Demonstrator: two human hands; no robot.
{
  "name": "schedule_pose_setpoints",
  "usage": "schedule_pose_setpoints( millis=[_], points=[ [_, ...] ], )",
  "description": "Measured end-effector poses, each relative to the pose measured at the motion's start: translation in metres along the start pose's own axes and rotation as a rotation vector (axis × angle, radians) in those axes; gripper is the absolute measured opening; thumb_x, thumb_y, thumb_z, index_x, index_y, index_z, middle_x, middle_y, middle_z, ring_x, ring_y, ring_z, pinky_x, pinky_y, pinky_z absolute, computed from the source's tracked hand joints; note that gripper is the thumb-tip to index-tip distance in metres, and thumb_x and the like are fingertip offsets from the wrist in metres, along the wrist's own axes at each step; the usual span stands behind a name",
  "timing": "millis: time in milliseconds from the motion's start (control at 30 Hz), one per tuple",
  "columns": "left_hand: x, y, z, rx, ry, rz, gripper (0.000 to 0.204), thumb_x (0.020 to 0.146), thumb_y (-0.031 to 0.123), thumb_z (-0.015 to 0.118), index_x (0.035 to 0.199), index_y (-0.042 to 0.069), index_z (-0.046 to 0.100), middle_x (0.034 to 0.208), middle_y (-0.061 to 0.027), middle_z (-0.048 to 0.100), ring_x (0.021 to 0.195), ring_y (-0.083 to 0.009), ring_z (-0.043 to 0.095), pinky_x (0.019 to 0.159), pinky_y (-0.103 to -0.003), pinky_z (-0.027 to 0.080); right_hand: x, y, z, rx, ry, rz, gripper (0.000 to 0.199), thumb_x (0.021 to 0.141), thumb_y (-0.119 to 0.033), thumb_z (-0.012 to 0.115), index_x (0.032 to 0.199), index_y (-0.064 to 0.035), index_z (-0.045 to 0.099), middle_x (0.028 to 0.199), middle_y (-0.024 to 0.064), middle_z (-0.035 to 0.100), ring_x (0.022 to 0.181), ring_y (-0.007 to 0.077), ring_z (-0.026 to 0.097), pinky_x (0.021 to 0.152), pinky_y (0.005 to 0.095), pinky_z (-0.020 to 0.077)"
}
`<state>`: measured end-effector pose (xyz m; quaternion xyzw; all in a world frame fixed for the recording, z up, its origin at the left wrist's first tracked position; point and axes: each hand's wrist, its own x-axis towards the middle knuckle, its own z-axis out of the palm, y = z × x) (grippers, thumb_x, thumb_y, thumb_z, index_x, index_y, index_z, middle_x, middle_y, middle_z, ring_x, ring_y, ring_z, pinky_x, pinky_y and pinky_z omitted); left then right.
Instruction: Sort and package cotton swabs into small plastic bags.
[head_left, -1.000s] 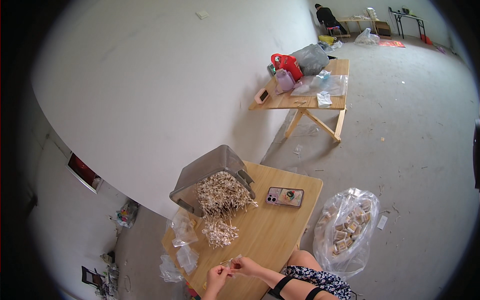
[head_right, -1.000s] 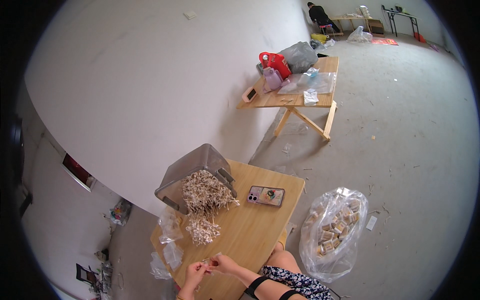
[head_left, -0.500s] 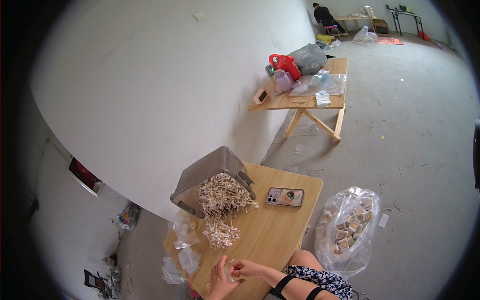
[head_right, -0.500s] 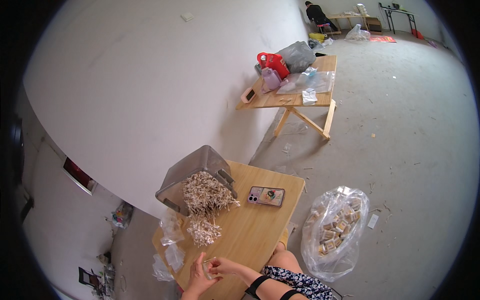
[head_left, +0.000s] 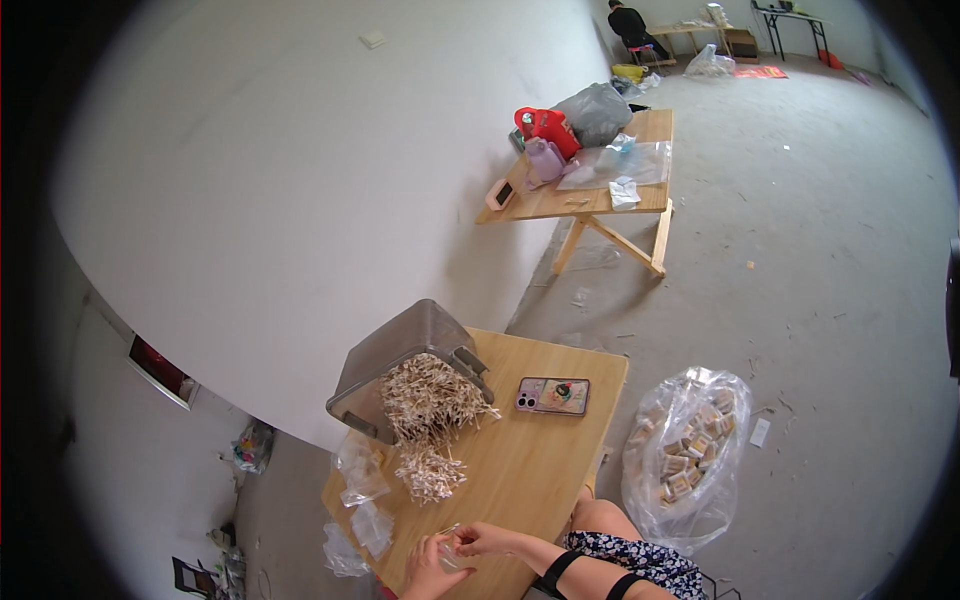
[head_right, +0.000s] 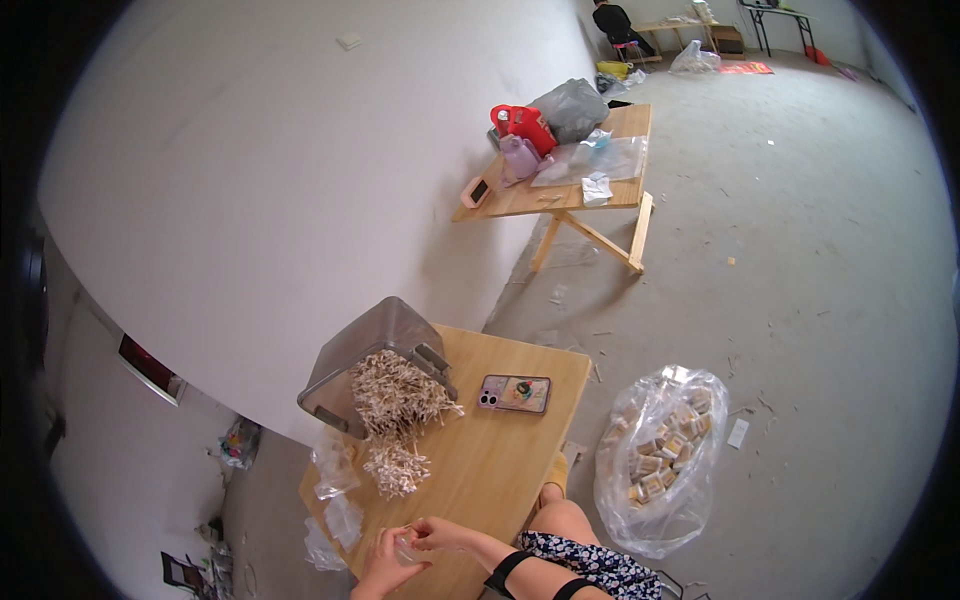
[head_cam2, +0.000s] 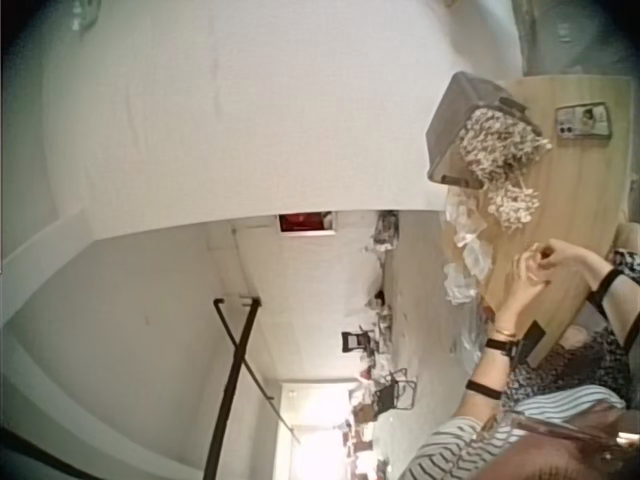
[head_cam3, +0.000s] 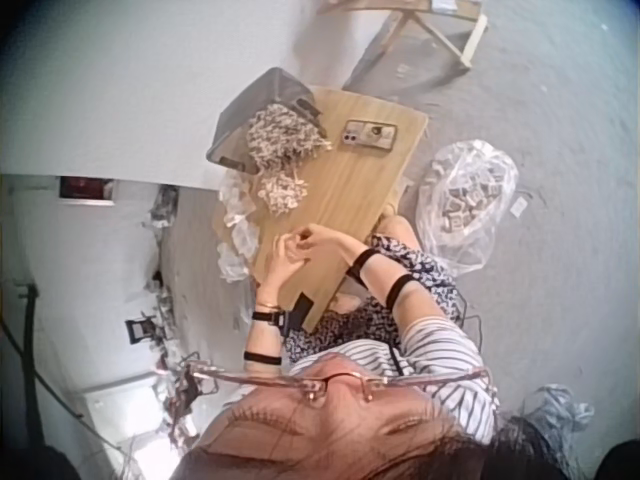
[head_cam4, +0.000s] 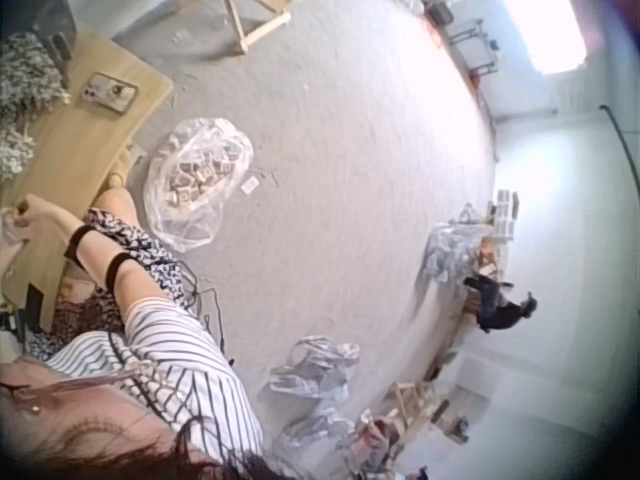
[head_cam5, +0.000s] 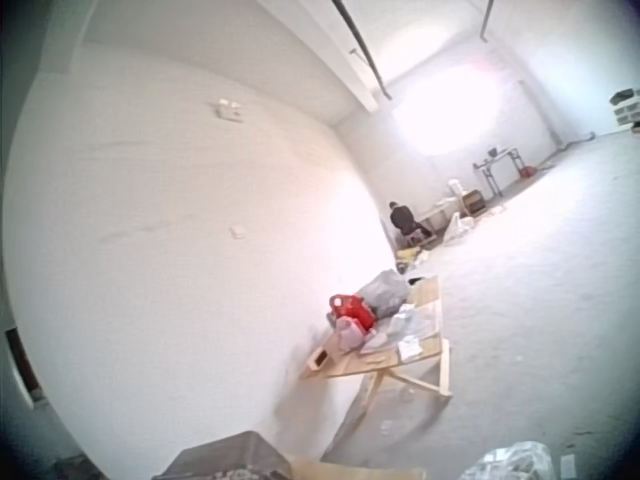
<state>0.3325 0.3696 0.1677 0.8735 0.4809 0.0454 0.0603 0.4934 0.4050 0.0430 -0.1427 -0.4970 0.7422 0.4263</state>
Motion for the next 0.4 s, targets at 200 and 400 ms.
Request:
schedule_pose_setpoints(
  millis=[200,400],
  points=[
    [0.004,0.003,-0.005,0.070,-0.005,0.020,0.078,0.061,0.048,0.091,0.116,0.008,0.054,0.110,-0.0115,0.057,0.104,-0.0320,0.057,0.091,-0.044,0.044,-0.002,-0.005,-0.006,-0.006,-0.038,0.000,0.011,0.094,-0.016,0.069,0.091,-0.0089,0.062,0.080,-0.0086,0.054,0.074,0.0040,0.049,0.067,0.0223,0.0405],
    [0.011,0.013,-0.004,-0.072,-0.067,-0.105,0.079,0.061,0.051,0.089,0.118,0.010,0.054,0.110,-0.0100,0.057,0.106,-0.0292,0.057,0.094,-0.048,0.040,-0.006,0.003,-0.014,0.037,-0.029,0.031,0.015,0.094,-0.022,0.071,0.093,-0.0088,0.064,0.082,-0.0082,0.057,0.076,0.0044,0.050,0.069,0.0227,0.0423]
  ],
)
